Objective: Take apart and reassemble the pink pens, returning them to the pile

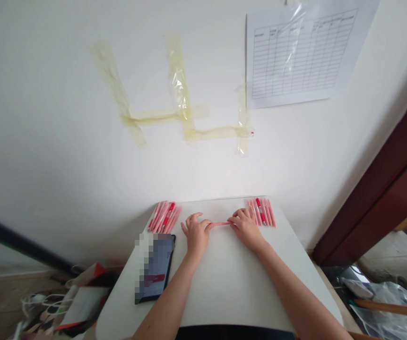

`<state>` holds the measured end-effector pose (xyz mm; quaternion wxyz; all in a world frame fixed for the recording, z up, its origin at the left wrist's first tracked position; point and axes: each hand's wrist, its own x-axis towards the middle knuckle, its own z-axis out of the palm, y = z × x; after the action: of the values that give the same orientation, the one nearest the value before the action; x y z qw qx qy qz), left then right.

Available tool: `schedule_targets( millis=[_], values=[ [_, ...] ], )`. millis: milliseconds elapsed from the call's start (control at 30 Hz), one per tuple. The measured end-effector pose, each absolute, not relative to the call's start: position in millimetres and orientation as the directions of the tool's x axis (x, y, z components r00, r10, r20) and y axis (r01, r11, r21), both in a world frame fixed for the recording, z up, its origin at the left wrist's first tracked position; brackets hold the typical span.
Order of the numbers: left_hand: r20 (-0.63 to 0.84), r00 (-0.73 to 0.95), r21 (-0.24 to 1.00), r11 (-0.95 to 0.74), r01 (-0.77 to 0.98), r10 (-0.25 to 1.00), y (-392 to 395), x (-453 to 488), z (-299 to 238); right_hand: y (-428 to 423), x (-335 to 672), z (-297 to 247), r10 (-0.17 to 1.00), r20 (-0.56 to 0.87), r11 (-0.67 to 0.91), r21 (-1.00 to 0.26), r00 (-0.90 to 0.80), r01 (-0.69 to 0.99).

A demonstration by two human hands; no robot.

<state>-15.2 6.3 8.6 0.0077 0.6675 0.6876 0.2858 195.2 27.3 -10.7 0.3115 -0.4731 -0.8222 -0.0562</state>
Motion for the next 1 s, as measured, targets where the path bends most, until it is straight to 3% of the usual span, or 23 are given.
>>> schedule_targets(
  millis=[267, 500, 1000],
  values=[
    [0.378, -0.112, 0.404, -0.055, 0.913, 0.919, 6.4, -15.8, 5.9, 28.3, 197.0, -7.5, 0.768, 0.53, 0.56, -0.282, -0.36, 0.779],
    [0.348, -0.111, 0.407, -0.044, 0.912, 0.931, 5.4, -14.5, 8.0, 27.8, 197.1, -7.4, 0.747, 0.534, 0.576, -0.223, -0.396, 0.787],
    [0.369, -0.119, 0.41, -0.046, 0.911, 0.922, 4.4, -15.9, 8.4, 28.4, 196.7, -9.3, 0.771, 0.544, 0.534, -0.268, -0.332, 0.802]
  ],
)
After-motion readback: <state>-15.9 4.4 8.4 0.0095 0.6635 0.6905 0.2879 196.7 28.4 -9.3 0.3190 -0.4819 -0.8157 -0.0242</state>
